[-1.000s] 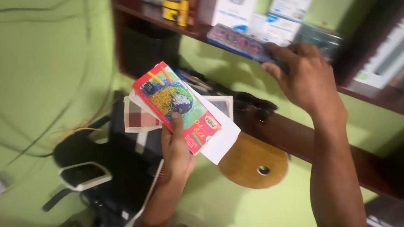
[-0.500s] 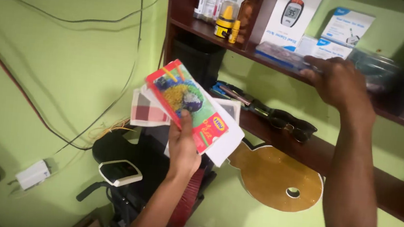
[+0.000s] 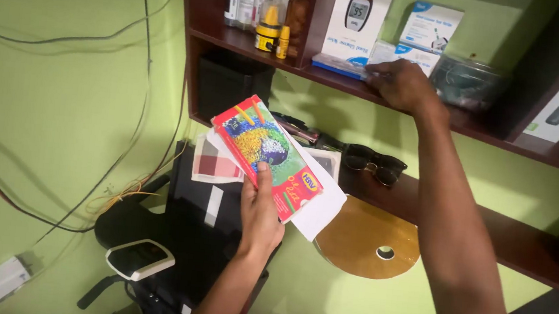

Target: Organizing and cleaning a shelf unit by moving items and wiping surfaces.

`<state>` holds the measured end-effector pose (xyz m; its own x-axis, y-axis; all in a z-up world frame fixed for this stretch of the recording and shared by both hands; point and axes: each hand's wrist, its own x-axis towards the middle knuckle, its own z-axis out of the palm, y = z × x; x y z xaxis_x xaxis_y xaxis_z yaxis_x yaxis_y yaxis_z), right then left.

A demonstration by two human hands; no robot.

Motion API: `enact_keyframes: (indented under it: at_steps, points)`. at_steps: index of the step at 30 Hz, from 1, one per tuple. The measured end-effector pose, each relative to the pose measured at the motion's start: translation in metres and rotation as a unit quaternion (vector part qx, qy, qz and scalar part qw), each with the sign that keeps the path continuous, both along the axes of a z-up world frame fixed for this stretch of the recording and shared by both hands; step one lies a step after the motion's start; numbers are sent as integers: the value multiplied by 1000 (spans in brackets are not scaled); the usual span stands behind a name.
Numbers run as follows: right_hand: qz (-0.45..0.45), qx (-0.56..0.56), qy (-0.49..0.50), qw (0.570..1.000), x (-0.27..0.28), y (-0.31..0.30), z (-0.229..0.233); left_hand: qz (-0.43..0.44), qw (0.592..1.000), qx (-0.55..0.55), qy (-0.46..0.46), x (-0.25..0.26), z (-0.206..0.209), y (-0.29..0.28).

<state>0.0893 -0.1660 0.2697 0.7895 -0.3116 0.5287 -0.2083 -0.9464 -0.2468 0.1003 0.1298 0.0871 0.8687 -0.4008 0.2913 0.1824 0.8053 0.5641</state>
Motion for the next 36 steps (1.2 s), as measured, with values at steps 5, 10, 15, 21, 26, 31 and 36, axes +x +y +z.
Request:
enact_keyframes:
  at_steps: [5,10,15,21,26,31,36]
  points:
    - [-26,4,-23,999,-2,10,1,-1,1000,10,2,1,-4,-7]
    - [-36,-13,-34,999,3,3,-3,-2,999,-34,-38,-2,-8,-15]
    - [-36,-55,-93,993,1,4,-11,-4,999,-18,-34,-9,-5,-18]
    - [87,-162,-348,919,-34,45,-31,-14,999,20,-23,-15,-5,-14]
    - [160,-2,-310,937,-98,124,-112,-21,999,39,13,-11,-19,-20]
    - [177,-84,-120,973,-121,189,-153,-2,999,30,32,-20,-33,-26]
    - [118,-32,-61,991,-128,192,-166,-83,994,-19,72,-22,-56,-38]
